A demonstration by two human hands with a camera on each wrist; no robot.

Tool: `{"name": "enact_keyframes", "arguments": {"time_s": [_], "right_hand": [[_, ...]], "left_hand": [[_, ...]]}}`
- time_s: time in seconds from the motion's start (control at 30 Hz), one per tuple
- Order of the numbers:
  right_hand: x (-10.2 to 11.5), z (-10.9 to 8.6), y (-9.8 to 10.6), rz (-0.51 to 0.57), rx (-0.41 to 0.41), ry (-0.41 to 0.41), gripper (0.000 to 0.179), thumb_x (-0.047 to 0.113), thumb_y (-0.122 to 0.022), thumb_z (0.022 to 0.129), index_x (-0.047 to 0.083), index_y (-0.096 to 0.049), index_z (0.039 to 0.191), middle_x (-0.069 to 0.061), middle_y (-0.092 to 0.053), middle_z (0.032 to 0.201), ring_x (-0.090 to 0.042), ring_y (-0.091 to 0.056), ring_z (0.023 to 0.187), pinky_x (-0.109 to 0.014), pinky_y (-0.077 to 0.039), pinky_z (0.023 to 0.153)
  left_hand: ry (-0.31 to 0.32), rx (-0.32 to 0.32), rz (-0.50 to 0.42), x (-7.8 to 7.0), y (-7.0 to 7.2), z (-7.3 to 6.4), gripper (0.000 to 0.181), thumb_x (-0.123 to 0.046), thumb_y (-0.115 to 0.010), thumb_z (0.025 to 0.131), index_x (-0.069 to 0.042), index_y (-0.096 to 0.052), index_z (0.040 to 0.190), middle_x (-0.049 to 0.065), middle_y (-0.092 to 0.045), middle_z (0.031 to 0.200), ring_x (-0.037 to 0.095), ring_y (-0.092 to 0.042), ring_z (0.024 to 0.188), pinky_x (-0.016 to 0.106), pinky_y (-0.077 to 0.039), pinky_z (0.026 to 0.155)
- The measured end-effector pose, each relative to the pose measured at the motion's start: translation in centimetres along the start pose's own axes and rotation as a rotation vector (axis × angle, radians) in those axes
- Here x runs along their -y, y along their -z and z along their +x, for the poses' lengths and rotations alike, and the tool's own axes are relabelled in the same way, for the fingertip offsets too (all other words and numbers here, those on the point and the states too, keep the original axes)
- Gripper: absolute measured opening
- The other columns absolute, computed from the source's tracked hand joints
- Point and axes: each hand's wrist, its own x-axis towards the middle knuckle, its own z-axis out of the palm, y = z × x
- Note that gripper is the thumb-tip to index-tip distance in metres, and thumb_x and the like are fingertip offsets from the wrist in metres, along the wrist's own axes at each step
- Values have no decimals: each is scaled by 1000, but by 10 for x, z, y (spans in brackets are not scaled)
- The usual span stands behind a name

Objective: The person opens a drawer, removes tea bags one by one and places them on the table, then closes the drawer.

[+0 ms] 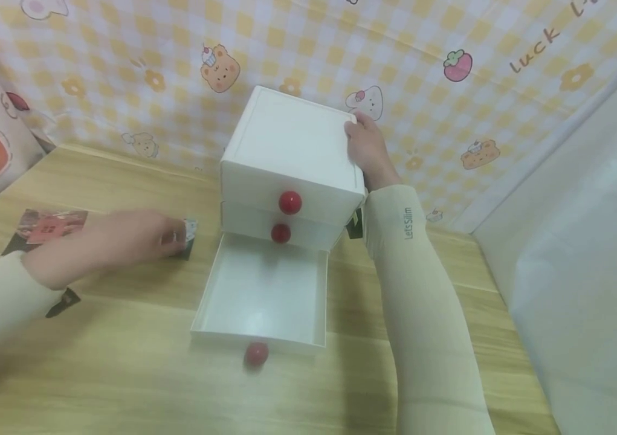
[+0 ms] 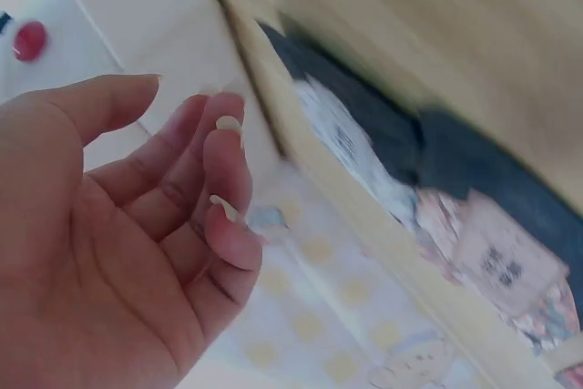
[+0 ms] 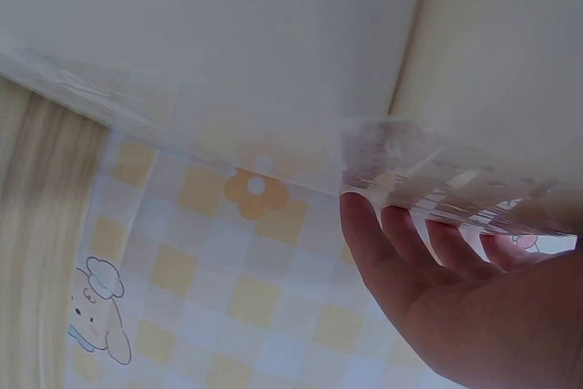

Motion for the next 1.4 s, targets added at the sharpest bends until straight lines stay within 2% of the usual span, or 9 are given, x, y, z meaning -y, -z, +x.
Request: {"name": "enact_keyframes", "arguments": {"time_s": [0.1,0.2,0.43,0.6,0.73,0.93,1.07,1.23,1.4], "right_hand": [[1,0,0,-14,-2,-3,54,45,-33,109,37,-21,161,11,-19,170,-12,-25,155,-29,-22,127],[4,0,-1,-17,-1,0,54,45,-33,109,38,-21,160,12,-19,169,-11,-25,155,-29,-21,126],[7,0,-2,22,3,-7,53,44,-34,109,38,-22,160,13,-22,169,-10,-29,153,-27,-24,125],[7,1,-3,16,0,-1,53,44,-34,109,38,-23,160,13,-22,169,-10,-29,152,-26,-25,125],[7,2,-3,-7,-4,8,53,43,-33,109,37,-22,160,12,-21,169,-10,-28,153,-26,-24,125],[4,3,-3,40,8,-6,53,43,-34,109,37,-22,160,13,-21,169,-9,-26,154,-26,-23,126],[2,3,-3,101,17,-11,52,42,-36,108,38,-25,159,13,-26,167,-9,-33,150,-26,-26,124],[0,2,-2,78,12,-5,53,42,-36,108,37,-25,159,12,-28,167,-10,-35,148,-26,-28,123],[0,0,-1,47,13,-7,54,43,-35,108,37,-23,160,12,-24,168,-10,-32,151,-27,-25,125]], "left_hand": [[-5,51,-64,-11,-2,-13,19,-23,-63,99,-15,-68,82,-5,-54,63,10,-45,55,26,-36,51],[5,143,-166,-21,-4,-28,27,-23,-59,100,-17,-64,74,-5,-48,59,9,-42,51,24,-35,49],[-52,333,-384,-33,-24,-53,30,-24,-59,100,-19,-61,70,-9,-51,61,4,-40,51,20,-37,48],[-99,444,-478,-41,-37,-62,28,-29,-60,100,-22,-66,73,-10,-56,62,2,-43,51,20,-38,48],[-89,530,-608,-54,-49,-67,30,-32,-59,100,-19,-66,74,-10,-56,61,3,-42,50,19,-36,49],[-38,550,-812,-72,-64,-70,34,-31,-58,102,-12,-65,75,-5,-56,63,8,-46,49,20,-35,47],[-6,551,-915,-79,-70,-69,29,-30,-57,103,-10,-67,85,0,-61,72,11,-50,54,20,-36,48],[29,549,-1020,-88,-78,-68,24,-29,-56,104,-7,-67,101,5,-66,80,14,-53,58,21,-40,50],[49,569,-1116,-100,-86,-68,28,-28,-55,104,-4,-63,116,7,-68,82,14,-54,56,22,-41,45]]}}
